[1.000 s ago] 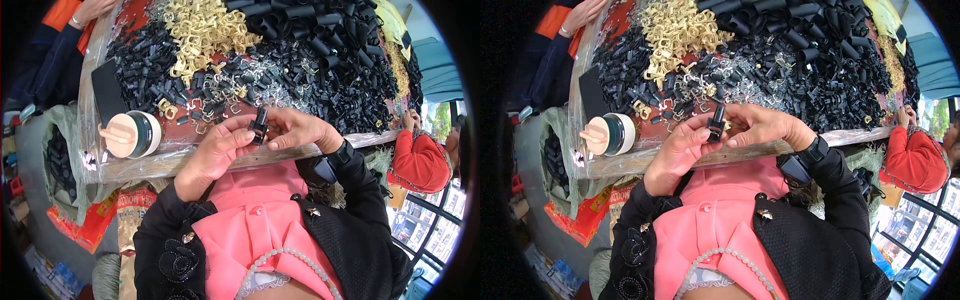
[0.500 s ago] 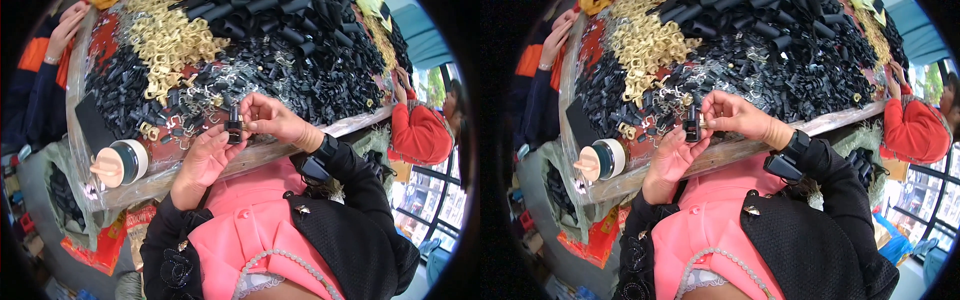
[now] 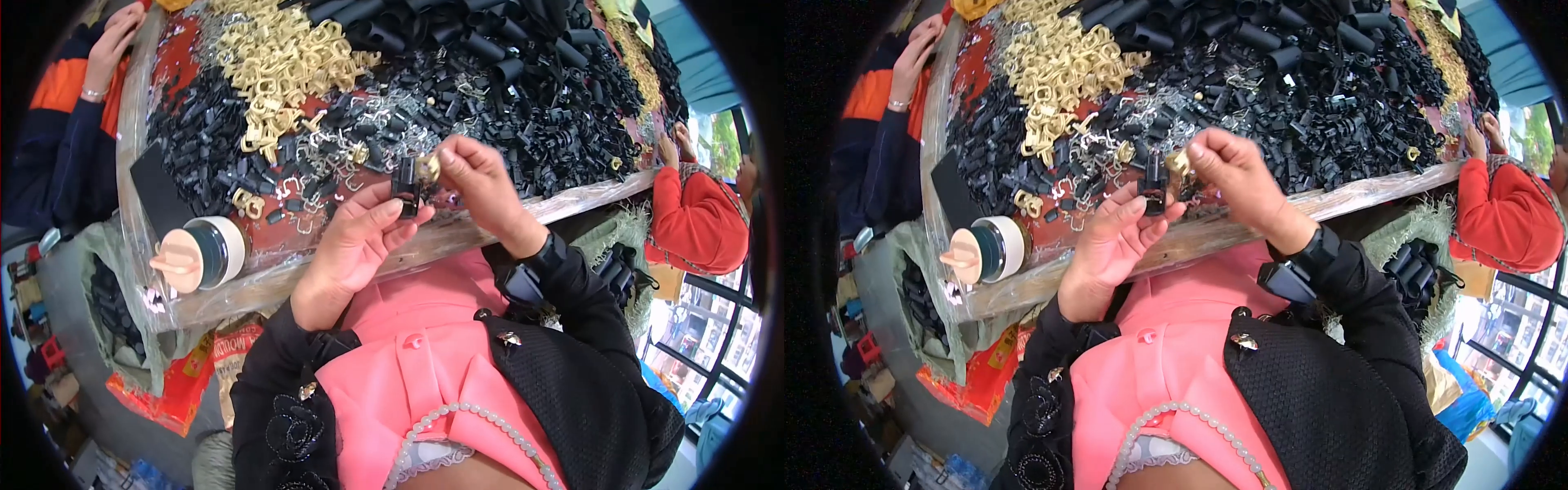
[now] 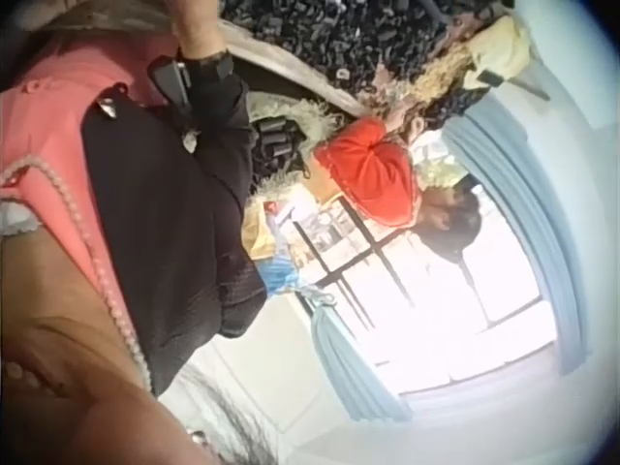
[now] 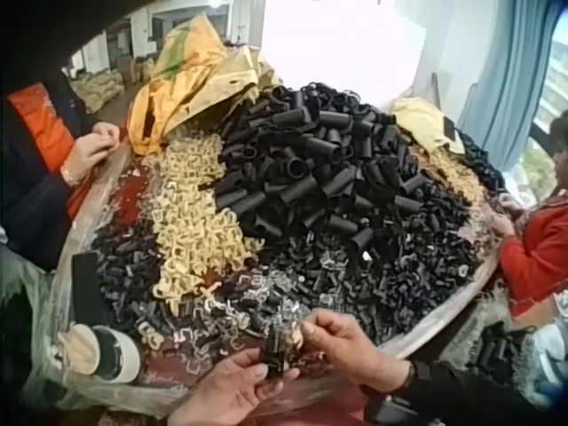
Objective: The person picks up a black plastic component and a small metal piece, fits the metal piece into the component, and then slides a black plastic sleeve over the assembly. They repeat this process multiple times, handling the components one at a time from the table.
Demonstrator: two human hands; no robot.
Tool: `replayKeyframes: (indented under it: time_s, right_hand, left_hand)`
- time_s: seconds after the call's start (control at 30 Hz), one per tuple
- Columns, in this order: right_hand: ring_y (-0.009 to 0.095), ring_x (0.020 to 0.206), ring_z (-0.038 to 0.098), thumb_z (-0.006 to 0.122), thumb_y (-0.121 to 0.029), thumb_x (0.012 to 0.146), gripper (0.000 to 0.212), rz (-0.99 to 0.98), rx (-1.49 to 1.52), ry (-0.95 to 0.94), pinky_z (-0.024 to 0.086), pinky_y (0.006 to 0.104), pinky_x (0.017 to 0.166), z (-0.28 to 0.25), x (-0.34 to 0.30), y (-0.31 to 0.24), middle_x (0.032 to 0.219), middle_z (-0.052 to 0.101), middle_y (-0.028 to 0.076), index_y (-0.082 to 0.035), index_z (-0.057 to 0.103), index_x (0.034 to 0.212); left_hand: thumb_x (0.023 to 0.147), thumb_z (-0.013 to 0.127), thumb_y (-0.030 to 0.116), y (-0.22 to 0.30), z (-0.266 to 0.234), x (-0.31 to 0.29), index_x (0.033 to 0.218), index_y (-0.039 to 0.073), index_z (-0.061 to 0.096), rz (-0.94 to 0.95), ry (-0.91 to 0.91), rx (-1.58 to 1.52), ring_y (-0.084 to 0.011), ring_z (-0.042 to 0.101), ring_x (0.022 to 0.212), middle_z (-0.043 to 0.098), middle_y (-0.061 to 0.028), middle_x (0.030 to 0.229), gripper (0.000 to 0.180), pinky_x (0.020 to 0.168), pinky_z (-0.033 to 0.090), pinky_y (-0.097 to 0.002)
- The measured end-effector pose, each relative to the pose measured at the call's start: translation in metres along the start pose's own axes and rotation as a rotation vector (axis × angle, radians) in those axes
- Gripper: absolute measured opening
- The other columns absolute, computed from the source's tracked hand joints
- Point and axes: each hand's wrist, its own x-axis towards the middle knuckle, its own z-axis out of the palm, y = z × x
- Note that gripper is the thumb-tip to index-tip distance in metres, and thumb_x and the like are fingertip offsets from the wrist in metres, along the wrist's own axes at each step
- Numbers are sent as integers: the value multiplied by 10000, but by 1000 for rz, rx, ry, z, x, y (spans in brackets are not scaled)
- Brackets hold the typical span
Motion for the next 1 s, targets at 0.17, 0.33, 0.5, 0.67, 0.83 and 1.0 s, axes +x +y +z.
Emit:
replayKeyframes:
  time_s: [0.17, 0.33, 0.5, 0.67, 0.83, 1.0]
  right_hand:
    - [30, 566, 384, 475, -157, 857, 202, -242, -282, -141, 324, 175, 497, 1, 1, -18, 704, 457, -13, 5, 495, 737]
    - [69, 572, 396, 505, -137, 836, 173, -336, -473, -234, 330, 202, 519, 16, -4, -20, 674, 449, 4, 2, 485, 734]
    - [113, 584, 410, 522, -124, 821, 159, -408, -687, -269, 337, 230, 524, 25, -5, -25, 664, 446, 22, 1, 481, 731]
    - [101, 594, 413, 539, -131, 811, 171, -370, -784, -288, 338, 232, 522, 31, -3, -29, 660, 444, 13, 2, 479, 722]
    - [68, 586, 396, 555, -135, 804, 169, -182, -583, -364, 329, 209, 509, 29, 8, -35, 659, 441, -7, -6, 478, 725]
    - [30, 559, 375, 570, -139, 798, 160, -113, -530, -377, 312, 175, 478, 36, 15, -35, 635, 437, -32, -16, 484, 741]
  left_hand:
    - [797, 530, 66, 1, -2, -2, 1036, -7, 489, 16, 72, 61, -245, 569, 898, 570, -121, 960, 253, 706, 504, -232]
    - [795, 548, 94, -1, -5, -8, 1022, 0, 497, 19, 70, 112, -229, 577, 880, 576, -102, 935, 252, 694, 503, -220]
    - [787, 565, 112, -2, -8, -15, 1003, 0, 505, 50, 85, 159, -213, 588, 842, 579, -89, 925, 250, 686, 502, -217]
    - [787, 567, 112, -3, -10, -19, 989, 2, 511, 58, 117, 139, -203, 593, 810, 583, -81, 908, 237, 681, 501, -219]
    - [790, 566, 123, 3, -10, -18, 983, 8, 514, 35, 109, 152, -197, 594, 794, 586, -77, 886, 230, 681, 500, -224]
    - [793, 566, 151, 4, -14, -15, 980, 9, 515, 13, 92, 110, -196, 594, 793, 586, -75, 881, 241, 681, 499, -223]
